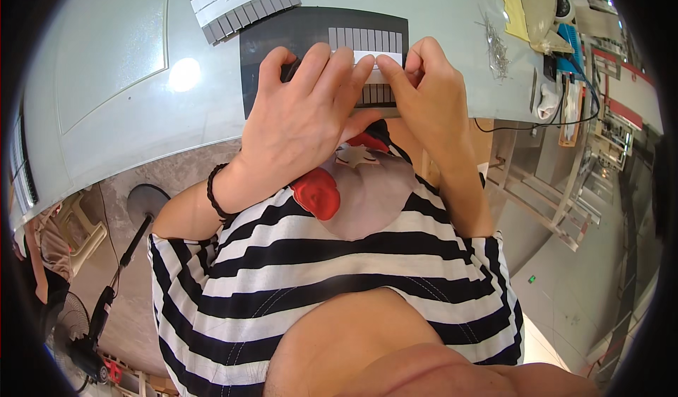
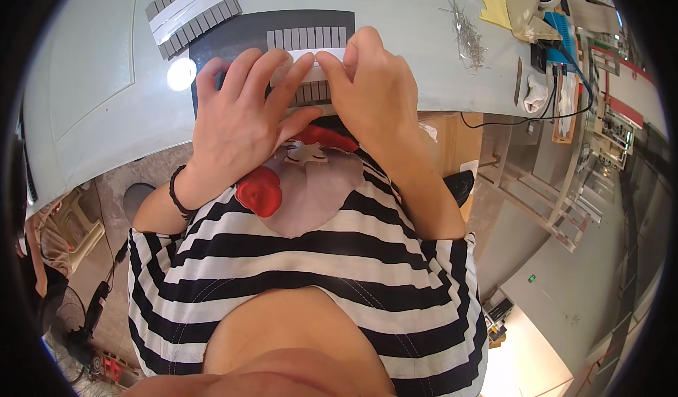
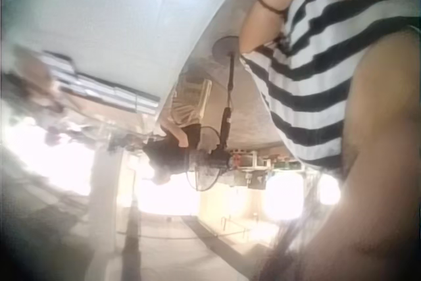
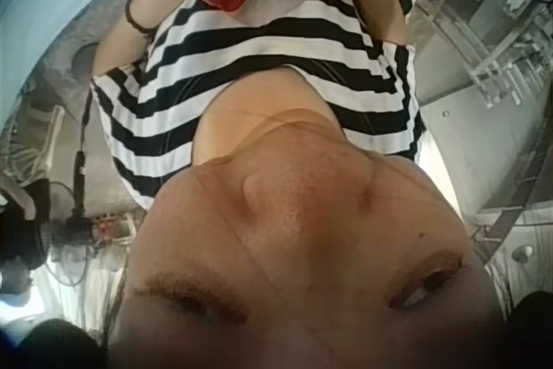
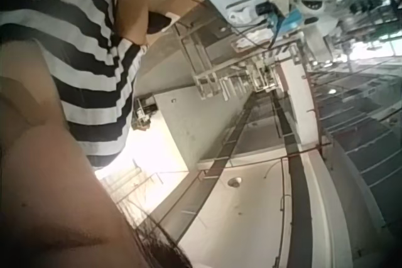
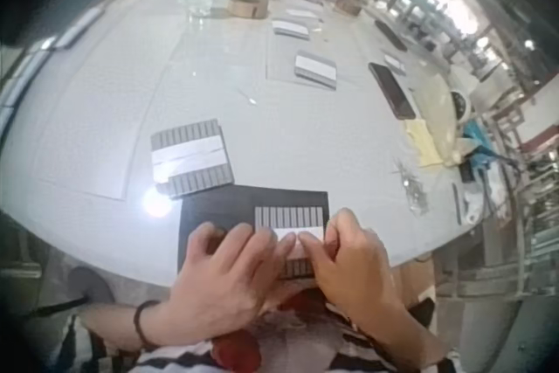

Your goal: Placing small metal pins into a template strip for electronic component assembly.

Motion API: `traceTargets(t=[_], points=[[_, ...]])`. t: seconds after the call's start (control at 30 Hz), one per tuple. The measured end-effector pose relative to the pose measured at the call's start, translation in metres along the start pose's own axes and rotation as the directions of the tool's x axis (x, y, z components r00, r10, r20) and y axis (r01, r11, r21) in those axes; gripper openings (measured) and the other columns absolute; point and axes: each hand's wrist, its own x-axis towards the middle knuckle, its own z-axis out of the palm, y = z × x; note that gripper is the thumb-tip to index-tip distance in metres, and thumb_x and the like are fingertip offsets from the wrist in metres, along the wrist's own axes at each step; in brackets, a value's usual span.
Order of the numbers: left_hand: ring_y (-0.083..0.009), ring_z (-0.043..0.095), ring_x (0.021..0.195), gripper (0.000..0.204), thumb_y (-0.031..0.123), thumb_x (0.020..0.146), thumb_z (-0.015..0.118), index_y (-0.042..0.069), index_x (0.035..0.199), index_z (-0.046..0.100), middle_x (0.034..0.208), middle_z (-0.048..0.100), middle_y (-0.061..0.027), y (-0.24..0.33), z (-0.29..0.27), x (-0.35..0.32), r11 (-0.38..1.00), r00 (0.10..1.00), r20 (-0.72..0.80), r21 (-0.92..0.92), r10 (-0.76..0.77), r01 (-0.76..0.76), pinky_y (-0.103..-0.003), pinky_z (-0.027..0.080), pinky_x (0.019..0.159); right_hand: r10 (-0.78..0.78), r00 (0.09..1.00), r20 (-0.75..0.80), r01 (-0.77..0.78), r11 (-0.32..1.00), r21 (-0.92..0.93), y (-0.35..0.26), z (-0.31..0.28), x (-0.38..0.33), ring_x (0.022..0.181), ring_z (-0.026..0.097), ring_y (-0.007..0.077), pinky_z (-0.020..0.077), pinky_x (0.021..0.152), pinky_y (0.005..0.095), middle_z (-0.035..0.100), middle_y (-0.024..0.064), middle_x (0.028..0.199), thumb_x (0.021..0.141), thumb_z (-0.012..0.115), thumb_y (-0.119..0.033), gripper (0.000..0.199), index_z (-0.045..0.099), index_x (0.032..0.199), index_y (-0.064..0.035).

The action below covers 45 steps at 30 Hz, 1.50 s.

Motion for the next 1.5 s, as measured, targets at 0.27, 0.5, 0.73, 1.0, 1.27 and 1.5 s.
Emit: traceTargets(t=[0.27, 0.5, 0.73, 1.0, 1.27, 1.5], points=[[-0.0222, 0.056, 0.115, 0.057, 0.046, 0.087, 0.074, 0.016, 0.134, 0.065, 0.123, 0.058, -0.0023, 0.002, -0.001, 0.000, 1.000, 1.000, 0.004, 0.011, 0.003, -0.003, -0.045, 0.036, 0.098, -0.253, 0.929, -0.270, 0.228, 0.966, -0.122, 0.021, 0.015, -0.003, 0.073, 0.055, 0.0283, 0.0381, 0.075, 0.0417, 0.056, 0.0062, 0.075, 0.094, 0.075, -0.029, 0.033, 0.053, 0.083, -0.0061], [-0.0228, 0.056, 0.116, 0.057, 0.047, 0.088, 0.072, 0.018, 0.136, 0.064, 0.125, 0.059, -0.0019, 0.001, 0.000, -0.001, 1.000, 1.000, -0.006, 0.021, -0.002, 0.002, -0.047, 0.036, 0.099, -0.311, 0.896, -0.318, 0.281, 0.950, -0.137, 0.025, 0.020, -0.001, 0.074, 0.054, 0.0269, 0.0380, 0.073, 0.0415, 0.055, 0.0052, 0.076, 0.091, 0.078, -0.026, 0.032, 0.054, 0.083, -0.0063], [-0.0241, 0.056, 0.119, 0.061, 0.053, 0.089, 0.068, 0.014, 0.136, 0.063, 0.132, 0.059, -0.0035, 0.002, -0.007, -0.004, 0.999, 0.999, -0.014, 0.030, 0.034, -0.034, -0.048, 0.034, 0.102, -0.176, 0.870, -0.460, 0.271, 0.951, 0.148, 0.045, 0.011, -0.007, 0.070, 0.050, 0.0209, 0.0392, 0.076, 0.0369, 0.057, 0.0024, 0.078, 0.092, 0.077, -0.021, 0.025, 0.058, 0.083, -0.0069], [-0.0251, 0.051, 0.136, 0.071, 0.043, 0.083, 0.077, 0.012, 0.143, 0.055, 0.150, 0.052, -0.0089, 0.016, -0.009, -0.008, 1.000, 0.998, 0.060, 0.024, -0.013, 0.012, -0.054, 0.031, 0.114, -0.235, 0.847, -0.476, 0.361, 0.913, 0.191, 0.059, 0.016, -0.009, 0.070, 0.049, 0.0179, 0.0379, 0.078, 0.0341, 0.058, 0.0019, 0.078, 0.097, 0.071, -0.016, 0.022, 0.058, 0.083, -0.0060], [-0.0243, 0.066, 0.118, 0.044, 0.019, 0.085, 0.076, 0.012, 0.127, 0.067, 0.129, 0.069, -0.0052, 0.007, -0.020, -0.036, 0.976, 0.991, -0.064, 0.189, 0.119, -0.105, -0.054, 0.031, 0.115, -0.307, 0.819, -0.484, 0.441, 0.877, 0.190, 0.068, 0.016, -0.007, 0.069, 0.051, 0.0174, 0.0374, 0.077, 0.0337, 0.059, 0.0014, 0.079, 0.097, 0.071, -0.014, 0.020, 0.058, 0.085, -0.0066], [-0.0205, 0.068, 0.117, 0.043, 0.007, 0.085, 0.071, 0.015, 0.127, 0.068, 0.129, 0.071, -0.0023, -0.035, -0.060, -0.004, 0.939, 0.986, -0.144, 0.343, 0.086, -0.032, -0.051, 0.031, 0.116, -0.337, 0.797, -0.501, 0.472, 0.865, 0.170, 0.068, 0.017, -0.006, 0.067, 0.052, 0.0185, 0.0376, 0.076, 0.0339, 0.059, 0.0020, 0.079, 0.097, 0.071, -0.013, 0.019, 0.058, 0.084, -0.0065]])
